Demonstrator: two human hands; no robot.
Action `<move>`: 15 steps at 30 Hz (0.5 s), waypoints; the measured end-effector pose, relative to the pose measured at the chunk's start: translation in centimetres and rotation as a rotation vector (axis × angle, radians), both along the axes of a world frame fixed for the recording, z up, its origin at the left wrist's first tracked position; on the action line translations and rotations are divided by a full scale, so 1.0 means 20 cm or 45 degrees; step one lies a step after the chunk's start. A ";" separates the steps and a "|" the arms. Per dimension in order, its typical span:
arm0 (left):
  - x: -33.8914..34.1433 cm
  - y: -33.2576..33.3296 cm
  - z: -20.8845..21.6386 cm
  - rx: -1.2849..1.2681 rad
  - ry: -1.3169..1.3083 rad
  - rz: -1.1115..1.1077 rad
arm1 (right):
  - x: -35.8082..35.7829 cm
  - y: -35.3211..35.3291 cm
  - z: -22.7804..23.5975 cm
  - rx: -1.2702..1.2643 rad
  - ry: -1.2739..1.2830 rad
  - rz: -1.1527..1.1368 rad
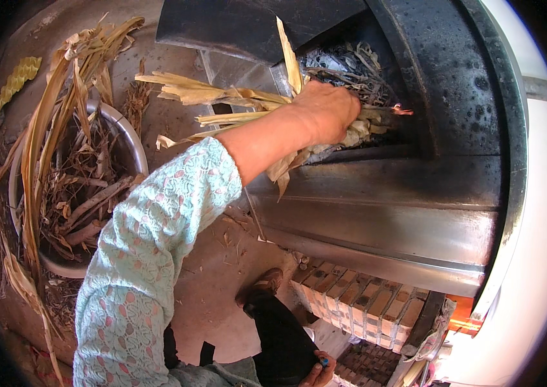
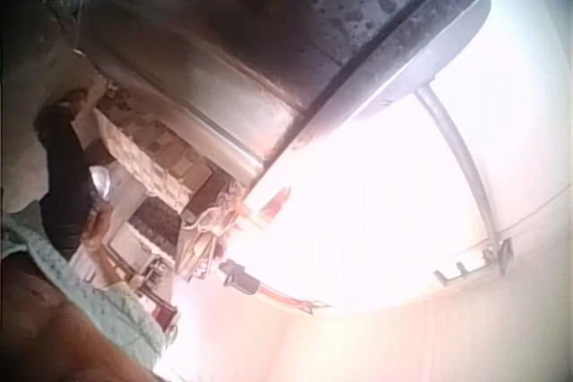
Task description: The person sits on the floor and repeatedly picks up dried corn husks, tears them into smaller pieces, and places them into a metal stove to maintain a fire. The person uses a lighter to ignite the husks and continues to add more material to the stove throughout the clip.
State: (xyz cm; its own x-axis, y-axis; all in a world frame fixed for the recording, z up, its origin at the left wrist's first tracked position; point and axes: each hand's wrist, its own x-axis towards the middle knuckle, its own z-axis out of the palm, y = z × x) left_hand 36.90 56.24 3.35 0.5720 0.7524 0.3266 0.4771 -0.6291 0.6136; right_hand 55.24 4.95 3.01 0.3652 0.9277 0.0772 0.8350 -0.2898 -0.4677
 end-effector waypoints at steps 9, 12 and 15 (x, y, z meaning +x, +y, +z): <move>0.02 -0.02 -0.05 0.046 -0.049 0.062 | 0.02 -0.01 0.00 -0.014 -0.028 0.042; 0.03 -0.03 -0.05 0.061 -0.014 0.046 | 0.02 -0.01 -0.01 -0.008 -0.026 0.022; 0.03 -0.04 -0.06 0.084 0.018 0.076 | 0.01 -0.02 -0.01 -0.024 -0.023 -0.010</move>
